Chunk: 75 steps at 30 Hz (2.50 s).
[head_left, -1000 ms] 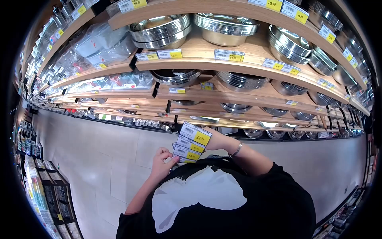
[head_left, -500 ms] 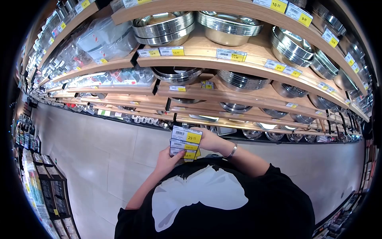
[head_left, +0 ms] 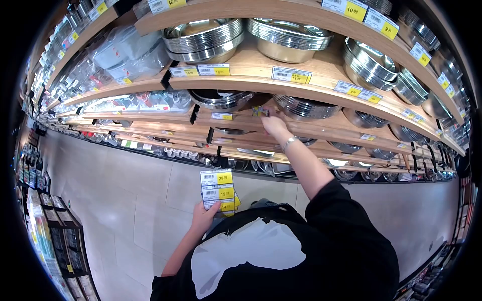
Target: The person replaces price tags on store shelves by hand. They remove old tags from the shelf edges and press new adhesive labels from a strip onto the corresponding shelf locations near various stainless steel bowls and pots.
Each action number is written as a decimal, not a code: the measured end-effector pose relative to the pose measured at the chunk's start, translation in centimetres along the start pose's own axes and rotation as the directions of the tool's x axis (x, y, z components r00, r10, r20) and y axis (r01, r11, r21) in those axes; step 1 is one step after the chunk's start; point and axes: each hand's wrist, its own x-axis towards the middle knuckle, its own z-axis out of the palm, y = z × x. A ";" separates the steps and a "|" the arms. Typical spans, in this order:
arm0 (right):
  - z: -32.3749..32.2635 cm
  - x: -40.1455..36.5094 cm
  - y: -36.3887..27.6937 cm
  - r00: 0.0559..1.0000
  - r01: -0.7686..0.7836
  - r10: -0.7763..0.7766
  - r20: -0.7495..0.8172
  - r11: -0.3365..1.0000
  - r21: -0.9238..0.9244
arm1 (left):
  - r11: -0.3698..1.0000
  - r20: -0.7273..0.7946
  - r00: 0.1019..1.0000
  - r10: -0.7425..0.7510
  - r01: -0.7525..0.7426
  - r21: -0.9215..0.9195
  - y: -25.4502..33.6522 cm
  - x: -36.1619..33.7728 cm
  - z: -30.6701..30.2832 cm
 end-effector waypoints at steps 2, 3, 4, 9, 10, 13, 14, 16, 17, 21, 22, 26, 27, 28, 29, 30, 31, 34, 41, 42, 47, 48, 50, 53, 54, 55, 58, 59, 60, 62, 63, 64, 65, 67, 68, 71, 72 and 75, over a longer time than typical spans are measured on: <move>0.2 1.5 -0.2 0.997 -0.075 0.075 0.009 0.997 0.031 | 1.000 -0.031 1.000 -0.002 0.002 -0.007 -0.5 -0.3 -0.1; 0.2 2.1 -0.2 0.993 -0.113 0.103 0.062 0.974 0.195 | 1.000 -0.064 0.998 -0.005 0.004 -0.014 -0.7 -0.5 -0.3; 0.3 2.7 -0.2 0.986 -0.155 0.120 0.120 0.924 0.349 | 0.999 -0.069 0.998 -0.010 0.007 -0.037 -0.8 -0.6 -0.4; 0.6 6.5 1.6 0.930 -0.358 0.218 0.296 0.718 0.597 | 0.988 -0.108 0.992 -0.067 0.050 -0.148 -0.5 -1.7 -0.2; 0.9 7.0 2.0 0.910 -0.412 0.260 0.321 0.631 0.657 | 0.993 -0.155 0.986 -0.060 0.043 -0.114 -0.3 -2.1 -0.3; 1.6 6.9 2.2 0.936 -0.353 0.267 0.231 0.686 0.636 | 0.995 -0.210 0.977 -0.042 0.022 -0.096 -1.3 -2.6 -1.3; 1.8 6.2 2.2 0.964 -0.256 0.246 0.099 0.761 0.596 | 0.995 -0.214 0.977 -0.011 -0.012 -0.103 -1.6 -2.7 -1.7; 2.0 2.6 1.8 0.994 -0.092 0.106 0.019 0.742 0.664 | 0.995 -0.216 0.976 0.016 -0.036 -0.088 -1.4 -2.9 -2.1; 2.1 0.3 1.5 0.996 0.084 -0.035 -0.082 0.682 0.726 | 0.996 -0.208 0.977 0.056 -0.069 -0.057 -1.0 -2.9 -2.3; 2.9 -11.3 -0.2 0.970 0.134 -0.230 0.075 0.768 0.626 | 0.980 -0.135 0.984 0.112 -0.132 -0.149 1.2 -2.9 -2.3; 3.1 -13.6 -0.8 0.970 0.135 -0.232 0.073 0.765 0.629 | 0.981 -0.135 0.984 0.113 -0.133 -0.145 1.6 -2.8 -2.2; 4.5 -19.7 -1.5 0.893 0.310 -0.447 0.056 0.701 0.642 | 0.895 0.061 0.917 0.394 -0.398 0.199 3.3 -2.9 -2.9; 4.9 -20.9 -1.6 0.843 0.412 -0.538 0.011 0.657 0.631 | 0.579 0.248 0.765 0.595 -0.621 0.528 3.8 -3.1 -3.4; 4.4 -22.2 -1.7 0.814 0.485 -0.579 0.053 0.727 0.486 | 0.224 0.418 0.502 0.757 -0.800 0.557 4.3 -3.1 -3.8; 4.0 -23.5 -2.0 0.819 0.488 -0.572 0.038 0.729 0.480 | 0.220 0.429 0.493 0.757 -0.811 0.543 4.9 -3.7 -4.1; 3.4 -25.2 -3.2 0.751 0.634 -0.660 0.024 0.731 0.253 | 0.022 0.491 0.349 0.798 -0.831 0.555 5.9 -4.8 -4.3; 3.1 -26.6 -4.0 0.675 0.737 -0.736 0.049 0.676 0.006 | -0.170 0.545 0.202 0.814 -0.813 0.556 6.4 -5.8 -4.4; 3.9 -28.9 -4.1 0.689 0.723 -0.724 -0.032 0.685 0.093 | -0.225 0.511 0.107 0.853 -0.808 0.545 6.0 -8.0 -5.0; 6.9 -33.6 -5.5 0.730 0.666 -0.683 0.034 0.721 0.192 | 0.410 0.350 0.508 0.787 -0.854 0.320 2.9 -11.9 -6.0; 7.7 -33.7 -5.4 0.692 0.687 -0.716 0.088 0.692 0.222 | 0.469 0.358 0.546 0.758 -0.837 0.283 2.9 -12.3 -6.1; 9.2 -33.6 -5.0 0.596 0.715 -0.749 0.291 0.659 0.233 | 0.605 0.285 0.635 0.718 -0.772 0.194 3.4 -13.0 -5.4; 9.2 -33.4 -5.0 0.603 0.716 -0.739 0.299 0.668 0.206 | 0.606 0.279 0.627 0.728 -0.778 0.168 3.0 -12.8 -5.3; 9.8 -33.3 -4.9 0.576 0.676 -0.760 0.300 0.650 0.348 | 0.599 0.263 0.657 0.707 -0.754 0.270 2.0 -12.9 -5.6; 10.5 -32.6 -4.3 0.591 0.566 -0.691 0.416 0.722 0.398 | 0.696 0.214 0.754 0.621 -0.656 0.291 0.4 -13.0 -6.1; 10.4 -32.0 -4.0 0.563 0.435 -0.651 0.509 0.757 0.487 | 0.709 0.191 0.762 0.618 -0.646 0.283 -0.2 -12.8 -6.0; 10.2 -31.5 -3.8 0.558 0.425 -0.638 0.531 0.769 0.477 | 0.782 0.184 0.806 0.563 -0.592 0.195 -0.8 -12.7 -5.7; 8.9 -30.5 -2.3 0.584 0.381 -0.345 0.735 0.916 0.127 | 0.887 0.208 0.866 0.454 -0.461 -0.017 -2.3 -12.2 -4.5; 7.8 -29.5 -2.1 0.571 0.377 -0.332 0.751 0.919 0.119 | 0.892 0.188 0.875 0.447 -0.450 -0.026 -2.5 -12.1 -4.0; 6.2 -28.1 -2.4 0.534 0.388 -0.275 0.800 0.920 0.057 | 0.891 0.196 0.875 0.443 -0.454 0.017 -2.6 -11.9 -3.5; 2.2 -23.4 -1.0 0.633 0.511 -0.338 0.697 0.858 -0.049 | 0.902 0.193 0.889 0.416 -0.430 0.035 -3.1 -11.1 -1.7; -0.3 -21.7 -2.0 0.849 0.501 -0.378 0.369 0.799 -0.333 | 0.907 0.178 0.894 0.410 -0.421 0.027 -3.4 -10.6 -0.6; -3.1 -17.2 -0.4 0.834 0.534 -0.525 0.169 0.690 -0.489 | 0.902 0.154 0.892 0.425 -0.432 0.011 -3.8 -10.1 0.6; -5.5 -12.9 1.5 0.699 0.493 -0.713 -0.054 0.535 -0.686 | 0.897 0.134 0.889 0.438 -0.443 0.008 -4.0 -9.7 1.3; -9.7 -8.0 2.4 0.530 0.289 -0.845 -0.067 0.255 -0.923 | 0.913 0.152 0.905 0.397 -0.406 0.034 -4.3 -8.8 3.1; -10.9 -6.9 1.7 0.693 0.171 -0.714 -0.101 0.299 -0.939 | 0.923 0.171 0.913 0.369 -0.382 0.049 -4.6 -8.4 4.3; -12.8 -4.7 -0.3 0.924 0.168 -0.381 -0.004 0.415 -0.894 | 0.937 0.137 0.928 0.348 -0.347 -0.032 -5.0 -7.2 7.3; -13.1 -4.1 0.1 0.924 0.175 -0.382 0.003 0.417 -0.892 | 0.939 0.131 0.930 0.344 -0.344 -0.028 -5.2 -6.9 8.2; -13.5 -3.9 1.0 0.861 0.303 -0.492 0.131 0.289 -0.908 | 0.954 0.107 0.948 0.300 -0.297 -0.043 -5.2 -6.5 10.0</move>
